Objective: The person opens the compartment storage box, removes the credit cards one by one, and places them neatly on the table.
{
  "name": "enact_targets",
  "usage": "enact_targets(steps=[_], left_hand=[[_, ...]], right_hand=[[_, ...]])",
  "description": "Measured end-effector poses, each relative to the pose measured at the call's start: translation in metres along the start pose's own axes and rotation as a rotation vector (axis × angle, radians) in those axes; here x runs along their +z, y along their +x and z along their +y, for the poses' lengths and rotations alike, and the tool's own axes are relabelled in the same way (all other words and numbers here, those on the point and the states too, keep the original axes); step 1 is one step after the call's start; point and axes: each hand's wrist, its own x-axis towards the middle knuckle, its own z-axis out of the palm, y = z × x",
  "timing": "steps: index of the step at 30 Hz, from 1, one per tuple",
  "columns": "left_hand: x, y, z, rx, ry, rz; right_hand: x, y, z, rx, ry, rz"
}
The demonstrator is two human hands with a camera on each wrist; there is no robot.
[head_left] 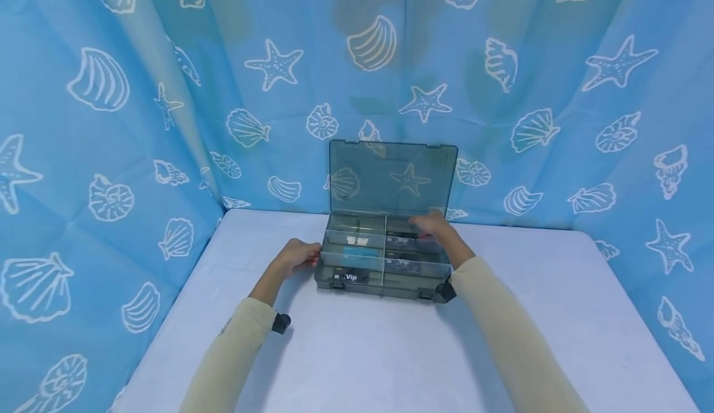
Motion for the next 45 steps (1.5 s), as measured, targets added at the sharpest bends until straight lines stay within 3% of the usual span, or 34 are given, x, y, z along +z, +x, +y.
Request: enact_targets(steps=[15,23,30,35,45], left_hand=[[0.001,-0.003,-0.003,0.028,-0.051,-0.017],[0.002,-0.006,-0.001,0.000,-0.034,-0.023],[0.002,-0.006,0.001,0.008,-0.043,-0.012],[0.004,-0.006,0.002,0.033,-0.039,-0.028],[0.002,-0.005,0.001,0.007,-0.036,-0.007]], right_hand=[[0.001,0.020,0.012,0.009,0.166,0.092],[0.002,0.013,0.014,0.002,0.182,0.104],[-0.001,0.000,0.013,-0.074,0.147,0.144],[-0.016,-0.006,0.017,-0.134,0.127,0.165],[-0.066,-0.016,0.031,-0.109,0.183,0.141]])
